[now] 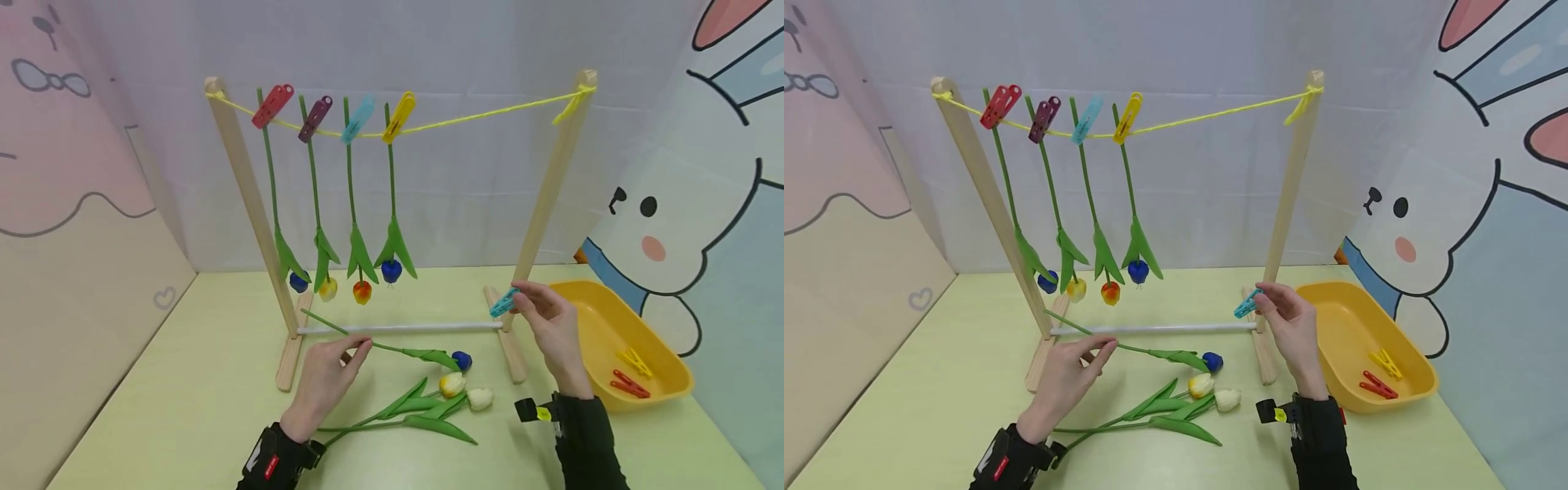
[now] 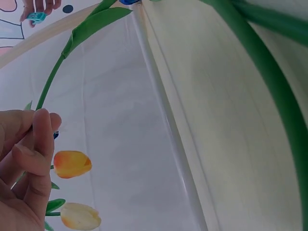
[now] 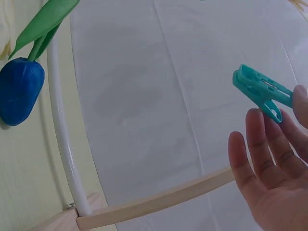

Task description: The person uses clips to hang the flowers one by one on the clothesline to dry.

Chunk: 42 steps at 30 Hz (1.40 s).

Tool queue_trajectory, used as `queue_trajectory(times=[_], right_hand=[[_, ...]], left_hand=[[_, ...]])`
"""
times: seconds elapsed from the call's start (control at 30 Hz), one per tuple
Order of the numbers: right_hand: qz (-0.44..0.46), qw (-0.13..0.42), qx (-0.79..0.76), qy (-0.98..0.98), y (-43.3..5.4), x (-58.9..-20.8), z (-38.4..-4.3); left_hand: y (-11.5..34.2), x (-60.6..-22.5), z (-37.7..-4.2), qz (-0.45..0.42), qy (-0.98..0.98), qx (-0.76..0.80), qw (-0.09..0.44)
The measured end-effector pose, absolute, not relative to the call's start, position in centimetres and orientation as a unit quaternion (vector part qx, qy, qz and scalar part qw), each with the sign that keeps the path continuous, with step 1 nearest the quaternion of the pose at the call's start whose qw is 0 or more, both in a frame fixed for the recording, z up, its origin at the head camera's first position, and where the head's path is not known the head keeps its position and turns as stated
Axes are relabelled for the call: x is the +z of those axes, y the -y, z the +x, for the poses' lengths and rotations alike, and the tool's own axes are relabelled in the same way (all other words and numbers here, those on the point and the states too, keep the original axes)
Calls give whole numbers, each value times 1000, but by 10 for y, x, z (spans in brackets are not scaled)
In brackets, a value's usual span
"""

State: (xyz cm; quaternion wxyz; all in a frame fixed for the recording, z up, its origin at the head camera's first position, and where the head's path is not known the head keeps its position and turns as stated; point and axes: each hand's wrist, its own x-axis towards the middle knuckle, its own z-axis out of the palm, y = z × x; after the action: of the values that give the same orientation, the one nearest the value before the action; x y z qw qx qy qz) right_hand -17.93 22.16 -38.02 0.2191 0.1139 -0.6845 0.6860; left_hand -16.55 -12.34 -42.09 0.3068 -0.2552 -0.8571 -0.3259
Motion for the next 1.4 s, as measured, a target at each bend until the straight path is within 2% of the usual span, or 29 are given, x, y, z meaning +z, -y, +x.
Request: queue_trajectory(times=[0.37,0.7,1.0,1.3,1.37,1.4], right_hand=[[101,254,702,658,-218,-380,-179],[93,237,719,647,-214,-381,-178],[51,294,715,633,-214,-378,-178],[95,330,719,605,-216,-380,-178],[103,328,722,601,-216,-380,-178],[106,327,723,599,-215,-381,-179]], left_hand=[[112,-416,-161,-254,798,-472,273],[102,-408,-157,-275,759,-509,299],[83,-392,-166,-275,746,-543,268],[66,-363,-175,-307,733,-552,251],[63,-361,-182,-328,727,-547,255],[61,-373,-194,-336,726,-538,265]])
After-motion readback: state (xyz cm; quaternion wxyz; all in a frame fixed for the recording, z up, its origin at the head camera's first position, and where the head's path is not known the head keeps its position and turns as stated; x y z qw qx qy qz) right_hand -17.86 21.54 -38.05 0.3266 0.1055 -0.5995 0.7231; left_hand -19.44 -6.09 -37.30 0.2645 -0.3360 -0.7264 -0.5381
